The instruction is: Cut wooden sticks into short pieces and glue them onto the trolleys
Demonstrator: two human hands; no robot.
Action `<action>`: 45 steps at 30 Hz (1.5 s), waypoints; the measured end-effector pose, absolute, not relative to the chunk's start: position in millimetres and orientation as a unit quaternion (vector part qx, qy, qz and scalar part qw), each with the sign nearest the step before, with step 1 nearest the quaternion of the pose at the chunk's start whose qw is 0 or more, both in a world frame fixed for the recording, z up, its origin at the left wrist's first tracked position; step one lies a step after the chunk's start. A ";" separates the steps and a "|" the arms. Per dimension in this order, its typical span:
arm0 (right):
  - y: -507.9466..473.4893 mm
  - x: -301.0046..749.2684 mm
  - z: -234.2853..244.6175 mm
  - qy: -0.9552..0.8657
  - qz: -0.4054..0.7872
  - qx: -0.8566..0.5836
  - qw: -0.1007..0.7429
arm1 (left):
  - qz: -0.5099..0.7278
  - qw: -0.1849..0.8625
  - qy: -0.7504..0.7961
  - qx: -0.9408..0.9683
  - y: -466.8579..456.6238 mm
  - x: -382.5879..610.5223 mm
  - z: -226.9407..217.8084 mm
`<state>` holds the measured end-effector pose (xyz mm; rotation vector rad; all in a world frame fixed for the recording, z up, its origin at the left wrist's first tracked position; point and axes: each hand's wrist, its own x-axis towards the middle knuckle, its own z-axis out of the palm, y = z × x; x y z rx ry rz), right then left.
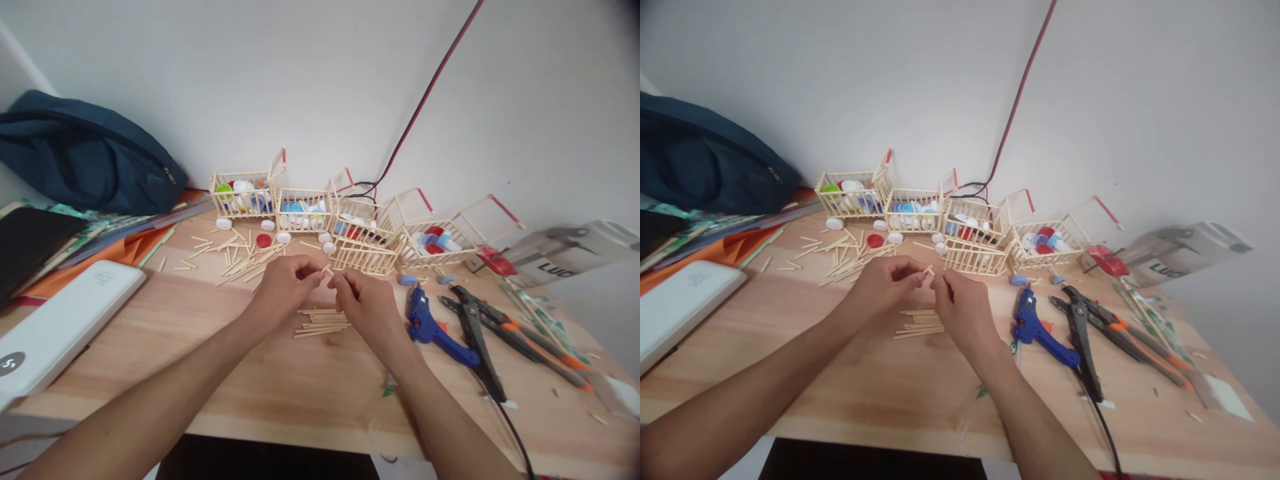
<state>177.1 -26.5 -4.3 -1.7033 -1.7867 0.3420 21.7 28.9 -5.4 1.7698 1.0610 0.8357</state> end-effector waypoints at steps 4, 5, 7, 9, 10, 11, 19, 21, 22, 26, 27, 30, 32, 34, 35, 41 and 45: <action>-25.7 178.1 -6.2 -0.685 0.129 -0.643 0.318 | 0.347 0.469 0.424 0.693 30.8 21.3 -8.1; -25.6 178.4 -6.8 -0.688 0.127 -0.641 0.315 | 0.350 0.480 0.421 0.685 31.3 21.3 -8.4; -25.5 178.9 -7.8 -0.694 0.122 -0.637 0.311 | 0.355 0.501 0.418 0.670 32.0 21.1 -8.3; -25.6 179.3 -8.3 -0.698 0.121 -0.635 0.309 | 0.353 0.513 0.418 0.661 32.5 20.4 -7.2; -25.7 179.5 -8.3 -0.698 0.121 -0.634 0.309 | 0.351 0.516 0.420 0.659 32.5 20.0 -6.5; -25.7 179.6 -8.1 -0.699 0.122 -0.633 0.310 | 0.348 0.519 0.422 0.656 32.5 19.6 -6.0; -26.0 178.6 -6.1 -0.690 0.135 -0.637 0.316 | 0.353 0.532 0.429 0.638 32.4 19.5 -8.2; -26.0 179.0 -6.1 -0.689 0.135 -0.637 0.319 | 0.357 0.520 0.437 0.641 33.4 19.0 -8.7; -26.0 179.3 -6.2 -0.687 0.137 -0.637 0.321 | 0.360 0.511 0.442 0.643 34.1 18.7 -8.7; -25.9 180.8 -5.9 -0.679 0.141 -0.643 0.325 | 0.366 0.511 0.425 0.652 36.0 17.5 -8.0; -26.0 180.9 -5.7 -0.679 0.141 -0.643 0.325 | 0.367 0.525 0.412 0.648 36.3 17.4 -7.8; -26.4 180.6 -5.2 -0.679 0.146 -0.640 0.329 | 0.374 0.562 0.383 0.630 37.1 17.8 -7.3; -26.7 179.8 -5.0 -0.680 0.144 -0.641 0.326 | 0.377 0.569 0.378 0.625 37.3 18.2 -6.4; -26.7 179.0 -5.1 -0.682 0.139 -0.643 0.320 | 0.376 0.564 0.384 0.627 37.1 18.6 -5.0; -26.6 178.7 -5.2 -0.683 0.137 -0.643 0.317 | 0.375 0.560 0.391 0.627 36.8 18.8 -4.3; -26.7 178.1 -6.3 -0.688 0.134 -0.640 0.314 | 0.372 0.555 0.413 0.619 35.3 18.3 -4.0; -27.2 177.5 -6.0 -0.690 0.138 -0.637 0.315 | 0.380 0.561 0.421 0.603 34.8 18.9 -4.6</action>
